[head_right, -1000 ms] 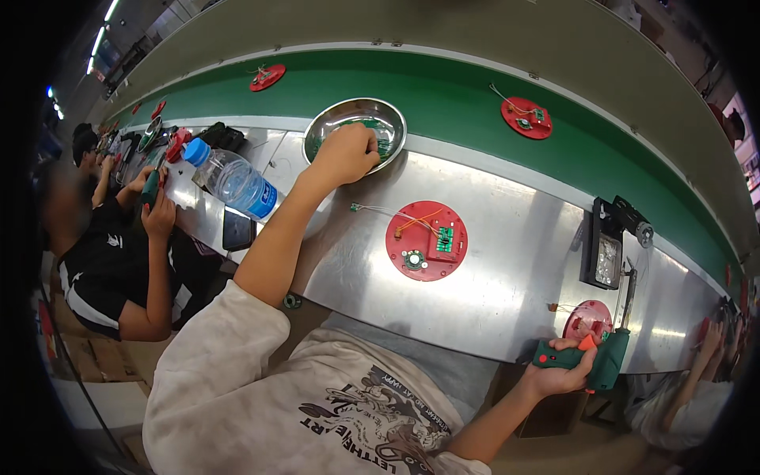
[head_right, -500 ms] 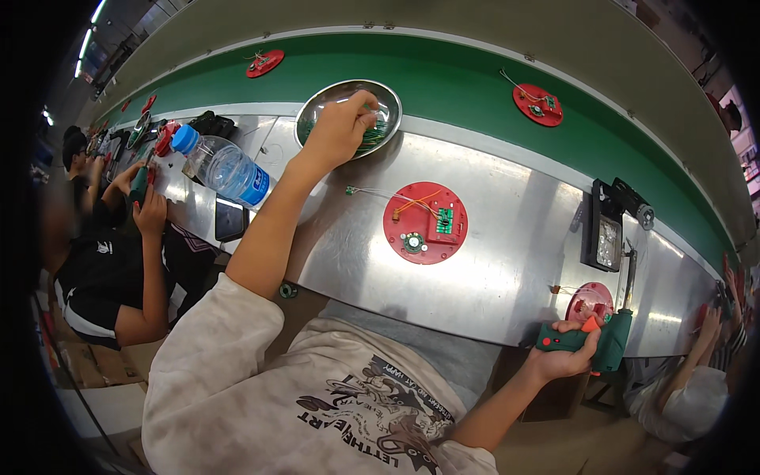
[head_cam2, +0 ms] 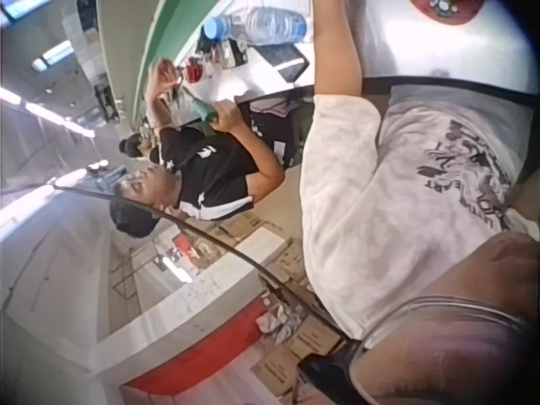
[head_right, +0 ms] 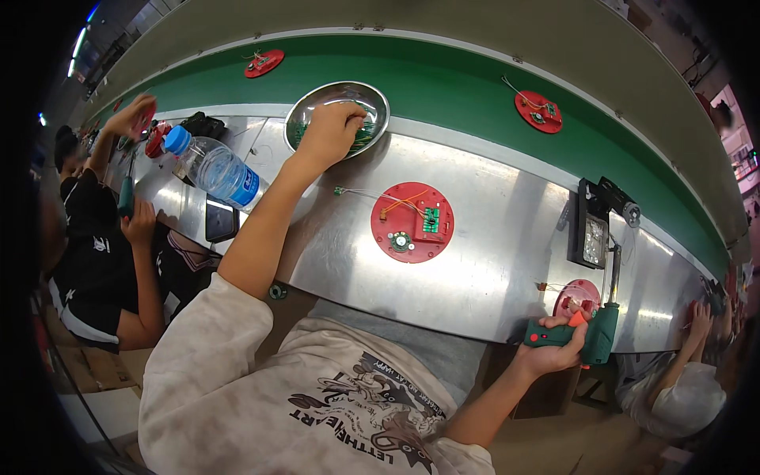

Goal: Soldering wires onto a circuit board at an assembly line.

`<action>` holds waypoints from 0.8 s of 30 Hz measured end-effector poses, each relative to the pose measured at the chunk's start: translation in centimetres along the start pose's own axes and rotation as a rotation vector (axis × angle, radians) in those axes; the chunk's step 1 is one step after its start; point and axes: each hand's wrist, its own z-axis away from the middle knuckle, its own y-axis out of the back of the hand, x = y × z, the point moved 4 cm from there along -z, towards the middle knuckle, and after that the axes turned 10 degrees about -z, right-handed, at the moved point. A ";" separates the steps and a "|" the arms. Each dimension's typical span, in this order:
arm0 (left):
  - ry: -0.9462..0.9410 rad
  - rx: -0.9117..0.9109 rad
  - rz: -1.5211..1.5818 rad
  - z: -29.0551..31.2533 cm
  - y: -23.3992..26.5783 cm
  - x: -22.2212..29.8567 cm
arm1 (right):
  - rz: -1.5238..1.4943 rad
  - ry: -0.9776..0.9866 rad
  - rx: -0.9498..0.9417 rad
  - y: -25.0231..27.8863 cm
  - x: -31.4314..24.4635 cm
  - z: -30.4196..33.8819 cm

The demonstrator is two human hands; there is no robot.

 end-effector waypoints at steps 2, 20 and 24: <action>0.048 -0.028 -0.016 -0.1 -0.1 0.2 | 0.029 -0.003 0.026 0.0 0.0 0.1; 0.076 0.030 0.036 0.2 0.4 1.3 | -0.049 -0.063 -0.034 0.1 0.1 0.2; 0.087 0.006 0.032 0.0 0.2 1.4 | -0.051 -0.065 -0.030 0.2 0.0 0.2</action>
